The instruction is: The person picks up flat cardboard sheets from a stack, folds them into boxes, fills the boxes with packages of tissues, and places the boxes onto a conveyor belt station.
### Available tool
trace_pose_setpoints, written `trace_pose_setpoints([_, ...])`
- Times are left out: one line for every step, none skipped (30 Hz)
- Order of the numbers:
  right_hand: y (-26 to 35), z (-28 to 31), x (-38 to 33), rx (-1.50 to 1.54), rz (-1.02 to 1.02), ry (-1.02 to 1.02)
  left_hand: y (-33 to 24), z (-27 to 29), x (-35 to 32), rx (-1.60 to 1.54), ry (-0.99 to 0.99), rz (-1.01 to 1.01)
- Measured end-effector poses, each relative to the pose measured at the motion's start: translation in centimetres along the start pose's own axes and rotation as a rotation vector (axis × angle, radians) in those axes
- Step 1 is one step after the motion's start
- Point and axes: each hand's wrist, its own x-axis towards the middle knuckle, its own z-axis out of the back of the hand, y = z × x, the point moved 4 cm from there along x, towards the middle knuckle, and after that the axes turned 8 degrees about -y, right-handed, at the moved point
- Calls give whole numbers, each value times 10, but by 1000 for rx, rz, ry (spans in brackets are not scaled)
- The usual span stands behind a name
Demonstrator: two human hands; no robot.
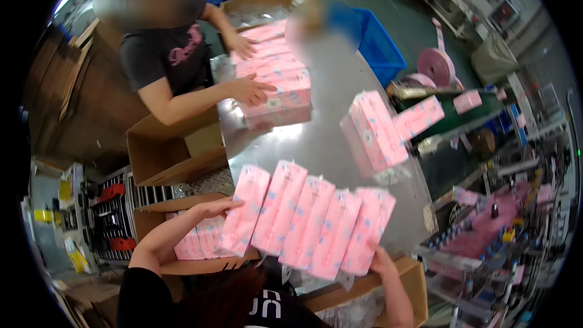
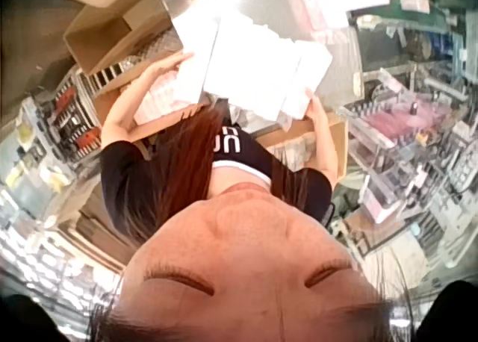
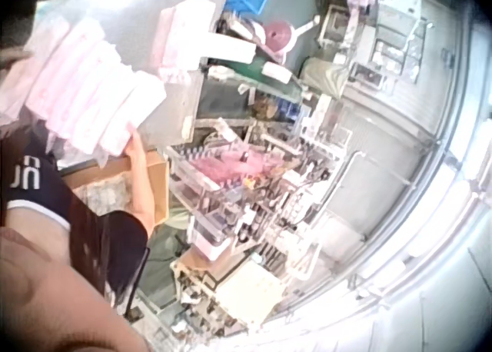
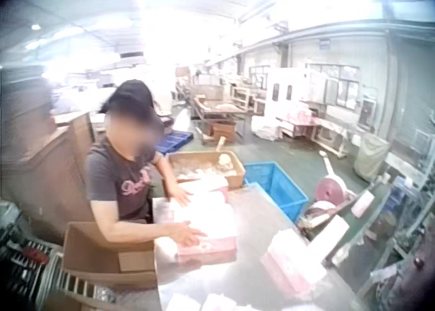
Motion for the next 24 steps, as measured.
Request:
trace_pose_setpoints([-13, 10, 1, -46, 7, -46, 12, -1, -2, 1, 52, 11])
trace_pose_setpoints([-22, 5, -3, -15, 2, -32, 24, 0, -9, 0, 94, 20])
trace_pose_setpoints([-33, 7, -5, 5, -10, -13, 32, -1, -16, 27, 102, 30])
trace_pose_setpoints([-40, 5, -11, 37, 4, -45, 41, -1, -23, 48, 95, 35])
trace_pose_setpoints([-46, 6, -9, 64, 57, 39, 50, -3, -29, -15, 81, 15])
trace_pose_setpoints([-52, 10, -4, 101, 17, 96, 45, -1, -42, 6, 52, 2])
trace_pose_setpoints([-36, -1, -3, 63, 55, 112, 48, 0, -51, 6, 52, -25])
trace_pose_setpoints([-25, -17, -8, 33, 93, 122, 52, 2, -62, 11, 58, -45])
trace_pose_setpoints([-14, -34, -13, 7, 130, 135, 49, 7, -76, -11, 30, -123])
trace_pose_setpoints([-10, -48, -19, -5, 168, 142, 44, 15, -93, -23, 10, -193])
trace_pose_setpoints([-11, -60, -23, -12, 194, 144, 50, 21, -113, -37, -7, -251])
trace_pose_setpoints([0, -71, -14, -42, 204, 138, 66, 43, -109, -55, -16, -379])
trace_pose_setpoints([11, -79, -4, -61, 211, 114, 65, 54, -128, -106, -36, -400])
trace_pose_setpoints([15, -99, -2, -86, 281, 185, 57, 70, -153, -152, -56, -421])
trace_pose_setpoints([17, -127, -4, -109, 350, 252, 51, 82, -184, -139, -119, -486])
trace_pose_setpoints([11, -171, -15, -154, 377, 359, 54, 95, -212, -131, -186, -544])
trace_pose_setpoints([0, -211, -28, -193, 404, 465, 72, 110, -235, -116, -219, -544])
trace_pose_setpoints([-15, -231, -13, -282, 383, 550, 96, 126, -260, -99, -251, -545])
trace_pose_setpoints([-31, -244, 4, -374, 361, 624, 123, 138, -282, -96, -303, -573])
trace_pose_setpoints([-57, -269, 10, -548, 377, 619, 156, 148, -305, -100, -359, -592])
trace_pose_setpoints([-91, -292, 11, -727, 390, 618, 193, 150, -328, -150, -399, -487])
trace_pose_setpoints([-127, -302, 14, -780, 363, 560, 229, 149, -348, -201, -442, -390])
trace_pose_setpoints([-160, -310, 18, -839, 335, 504, 260, 149, -359, -78, -495, -356])
trace_pose_setpoints([-188, -309, 27, -934, 362, 467, 293, 146, -364, 44, -544, -318])
